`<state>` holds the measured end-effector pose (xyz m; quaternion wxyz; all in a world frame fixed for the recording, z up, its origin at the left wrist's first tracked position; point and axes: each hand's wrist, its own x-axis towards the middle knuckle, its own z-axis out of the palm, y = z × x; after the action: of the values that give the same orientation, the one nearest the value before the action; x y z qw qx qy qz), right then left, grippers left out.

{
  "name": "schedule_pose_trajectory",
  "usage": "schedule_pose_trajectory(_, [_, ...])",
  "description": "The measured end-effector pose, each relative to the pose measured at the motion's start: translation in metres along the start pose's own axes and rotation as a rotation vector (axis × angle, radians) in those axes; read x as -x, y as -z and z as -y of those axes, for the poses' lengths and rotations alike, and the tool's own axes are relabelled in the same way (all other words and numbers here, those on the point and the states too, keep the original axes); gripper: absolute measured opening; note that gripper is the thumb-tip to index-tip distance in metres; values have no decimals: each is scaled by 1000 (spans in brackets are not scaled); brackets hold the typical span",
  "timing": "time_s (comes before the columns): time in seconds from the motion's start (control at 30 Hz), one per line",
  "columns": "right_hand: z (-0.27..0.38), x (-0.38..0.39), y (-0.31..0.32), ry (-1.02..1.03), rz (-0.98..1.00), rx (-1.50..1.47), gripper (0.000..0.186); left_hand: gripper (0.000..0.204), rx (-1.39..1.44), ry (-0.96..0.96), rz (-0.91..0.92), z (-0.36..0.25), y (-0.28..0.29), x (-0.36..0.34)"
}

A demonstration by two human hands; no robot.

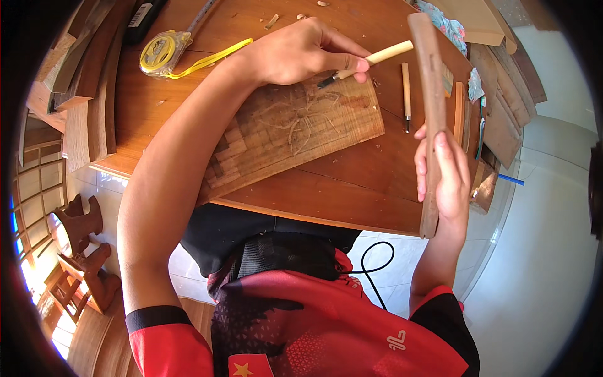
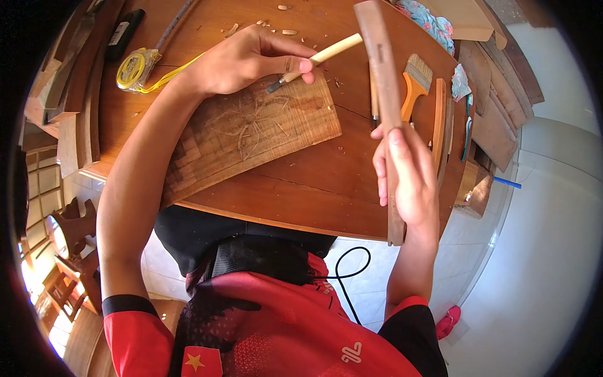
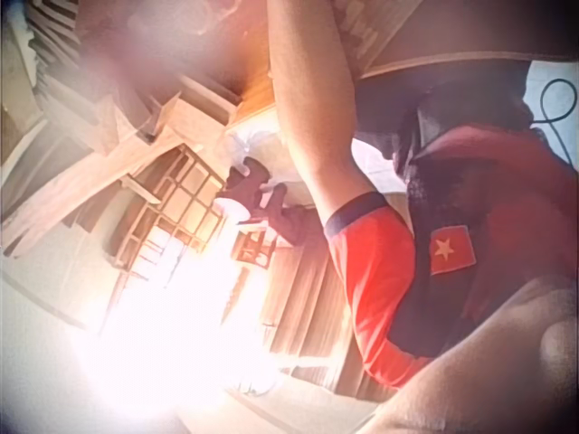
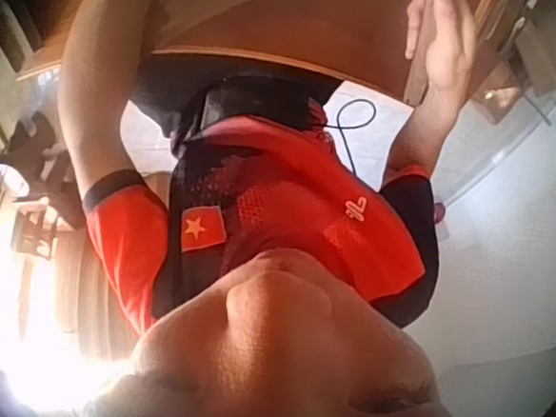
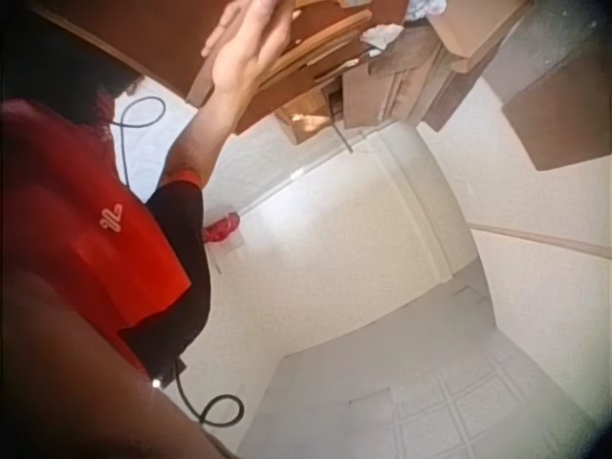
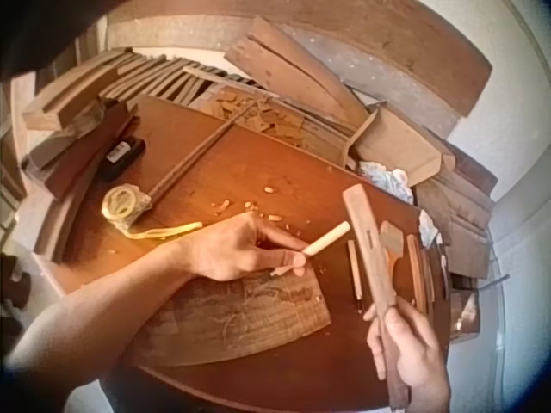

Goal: The person carves a design into a rectangular wooden board using a chisel and a wooden mallet. They repeatedly strike the chisel to remove wood shavings and refine the pattern, occasionally adjusting the tool's position and clearing debris from the surface.

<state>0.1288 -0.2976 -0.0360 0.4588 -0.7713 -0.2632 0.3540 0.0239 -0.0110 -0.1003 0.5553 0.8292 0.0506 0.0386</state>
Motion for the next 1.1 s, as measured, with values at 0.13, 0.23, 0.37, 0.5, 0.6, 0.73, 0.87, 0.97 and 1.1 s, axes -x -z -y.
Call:
schedule_pose_trajectory(0.13, [-7,0,5,81,-111,-193,48,33,2,-43,-19,4,-4,-2])
schedule_pose_trajectory(0.23, [-6,2,2,-36,54,-63,50,34,0,-86,-5,6,-4,-4])
schedule_pose_trajectory(0.37, [-8,2,5,2,-77,-201,48,34,-24,-31,12,1,-4,-2])
schedule_pose_trajectory(0.5, [-9,2,-1,-82,30,-89,48,33,-48,-26,29,3,-4,-3])
schedule_pose_trajectory(0.6, [-13,4,5,-42,-51,-267,48,35,-103,-22,14,3,-6,-4])
schedule_pose_trajectory(0.73, [-16,3,-1,-124,44,-152,47,37,-109,-54,4,7,-5,-4])
schedule_pose_trajectory(0.87, [-20,0,3,-43,-68,-390,48,37,-99,-64,10,7,-5,-3])
schedule_pose_trajectory(0.97, [-19,2,0,-131,74,-167,48,38,-81,-45,0,7,-5,1])
schedule_pose_trajectory(1.1, [-19,1,0,-100,-28,-297,48,39,-96,-4,48,0,-2,1])
